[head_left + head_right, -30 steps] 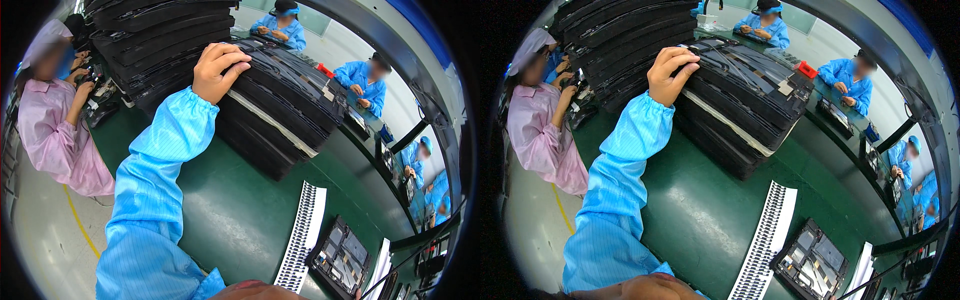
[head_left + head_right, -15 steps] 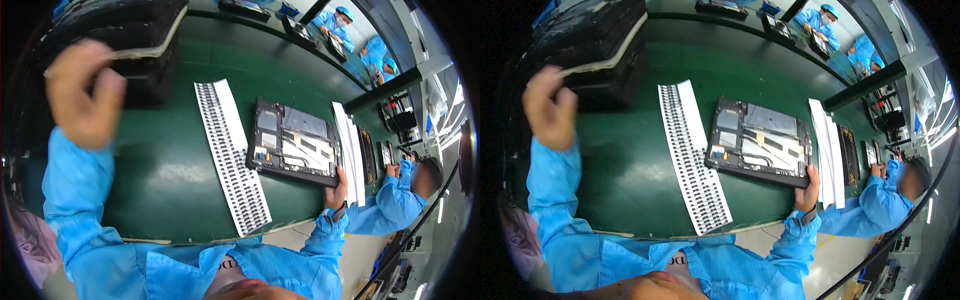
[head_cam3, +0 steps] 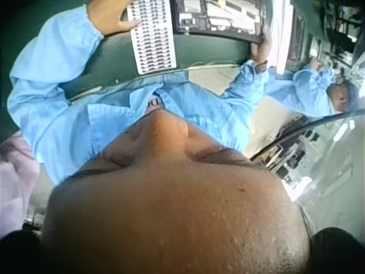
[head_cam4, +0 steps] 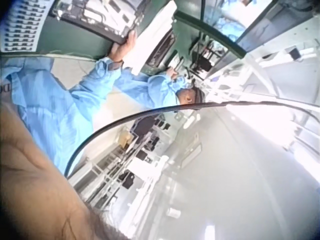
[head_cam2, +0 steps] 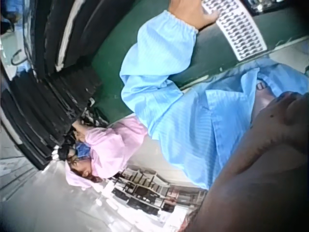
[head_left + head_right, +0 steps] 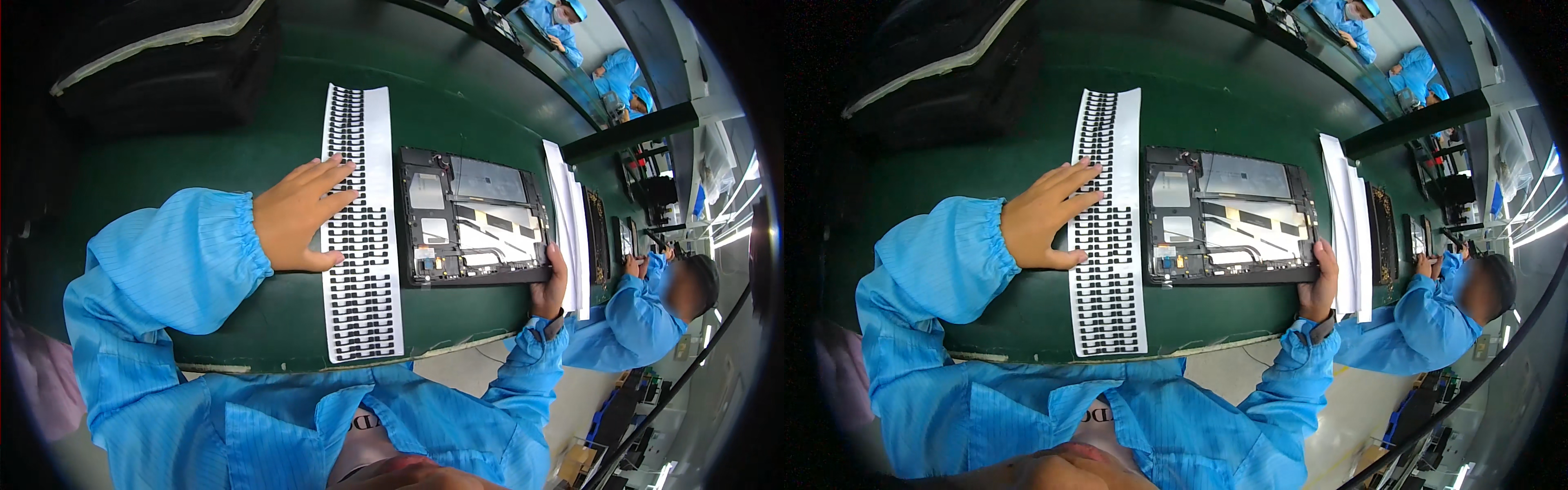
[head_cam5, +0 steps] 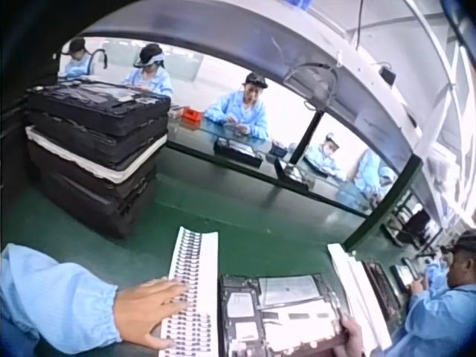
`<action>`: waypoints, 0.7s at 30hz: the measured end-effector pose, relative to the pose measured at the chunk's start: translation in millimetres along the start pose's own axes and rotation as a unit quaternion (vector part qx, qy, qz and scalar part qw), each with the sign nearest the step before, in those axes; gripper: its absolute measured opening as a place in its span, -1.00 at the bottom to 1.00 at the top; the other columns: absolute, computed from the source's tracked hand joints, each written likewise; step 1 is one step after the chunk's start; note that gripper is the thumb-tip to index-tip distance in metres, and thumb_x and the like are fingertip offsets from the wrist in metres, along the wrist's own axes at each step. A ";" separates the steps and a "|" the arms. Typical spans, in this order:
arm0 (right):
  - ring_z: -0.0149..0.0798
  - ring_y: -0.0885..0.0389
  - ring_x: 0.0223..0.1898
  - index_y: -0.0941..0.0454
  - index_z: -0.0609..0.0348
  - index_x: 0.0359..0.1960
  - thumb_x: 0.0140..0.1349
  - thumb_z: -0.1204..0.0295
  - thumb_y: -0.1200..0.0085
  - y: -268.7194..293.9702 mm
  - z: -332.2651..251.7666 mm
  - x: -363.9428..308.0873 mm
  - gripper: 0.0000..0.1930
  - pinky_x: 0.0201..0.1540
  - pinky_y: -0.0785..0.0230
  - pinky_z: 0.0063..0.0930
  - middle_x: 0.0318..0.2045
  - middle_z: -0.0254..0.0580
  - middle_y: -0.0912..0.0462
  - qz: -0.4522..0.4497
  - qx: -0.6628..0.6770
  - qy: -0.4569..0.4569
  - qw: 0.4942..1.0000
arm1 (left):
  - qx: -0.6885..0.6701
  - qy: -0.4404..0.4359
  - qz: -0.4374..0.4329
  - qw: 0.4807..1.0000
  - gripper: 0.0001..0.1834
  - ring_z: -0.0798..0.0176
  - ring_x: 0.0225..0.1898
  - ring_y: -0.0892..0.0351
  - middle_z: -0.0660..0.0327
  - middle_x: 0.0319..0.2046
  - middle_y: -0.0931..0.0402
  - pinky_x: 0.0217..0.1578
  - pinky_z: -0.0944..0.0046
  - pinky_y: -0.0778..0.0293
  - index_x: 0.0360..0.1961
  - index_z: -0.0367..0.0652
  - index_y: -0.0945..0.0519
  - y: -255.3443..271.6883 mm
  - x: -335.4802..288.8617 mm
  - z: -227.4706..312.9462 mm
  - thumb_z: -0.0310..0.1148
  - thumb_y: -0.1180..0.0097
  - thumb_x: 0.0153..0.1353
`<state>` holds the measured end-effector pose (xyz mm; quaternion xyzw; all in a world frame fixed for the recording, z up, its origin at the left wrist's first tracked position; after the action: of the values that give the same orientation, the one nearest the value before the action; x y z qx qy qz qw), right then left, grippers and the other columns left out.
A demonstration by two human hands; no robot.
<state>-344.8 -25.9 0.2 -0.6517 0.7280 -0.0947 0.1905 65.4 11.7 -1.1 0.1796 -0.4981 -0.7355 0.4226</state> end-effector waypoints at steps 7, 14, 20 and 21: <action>-0.36 -0.43 -0.30 -0.44 0.26 -0.24 0.08 0.49 0.01 -30.6 -10.9 -14.5 -0.81 -0.21 -0.29 -0.53 -0.29 -0.22 -0.47 0.137 -0.503 0.300 0.799 | -0.034 -0.052 0.042 0.997 -0.33 -0.14 0.22 0.08 -0.15 0.14 -0.03 0.17 -0.06 0.10 0.01 -0.33 -0.31 -0.3 1.3 2.4 -0.22 -0.21 -0.14; -0.03 -0.37 -0.13 -0.49 0.31 -0.55 -0.15 0.60 -0.04 -209.2 46.3 -58.2 -0.93 -0.05 -0.20 -0.28 -0.24 -0.02 -0.45 -0.192 -0.605 0.397 0.663 | -0.002 -0.138 0.052 0.989 -0.42 -0.09 0.05 -0.24 -0.08 -0.03 -0.29 0.08 0.01 -0.14 -0.11 -0.33 -0.39 -13.4 -2.7 18.6 -0.26 -0.22 -0.17; 0.07 -0.31 -0.11 -0.47 0.39 -0.71 -0.35 0.53 -0.06 -223.5 78.2 -42.8 -0.87 -0.06 -0.13 -0.07 -0.19 0.14 -0.40 -0.140 -0.693 0.453 0.544 | 0.000 -0.144 0.037 0.989 -0.44 -0.08 0.07 -0.22 -0.08 -0.04 -0.29 0.10 -0.01 -0.12 -0.13 -0.34 -0.41 -14.6 2.3 21.8 -0.25 -0.22 -0.18; 0.08 -0.30 -0.11 -0.48 0.40 -0.71 -0.37 0.53 -0.06 -224.2 78.3 -40.8 -0.86 -0.07 -0.12 -0.07 -0.18 0.16 -0.40 -0.141 -0.680 0.451 0.561 | 0.005 -0.136 0.030 0.990 -0.44 -0.08 0.08 -0.21 -0.07 -0.04 -0.29 0.10 -0.01 -0.11 -0.14 -0.34 -0.42 -14.6 2.4 21.7 -0.24 -0.22 -0.18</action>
<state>-105.6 -6.8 21.8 -0.5551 0.4663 0.1207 -0.6781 42.7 24.5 -4.1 0.0653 -0.5600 -0.7376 0.3716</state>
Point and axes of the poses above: each hand's wrist, its own x-axis towards the middle knuckle, its own y-axis out of the back of the hand, z = x × y, the point moved 1 cm from there along x, towards the middle knuckle
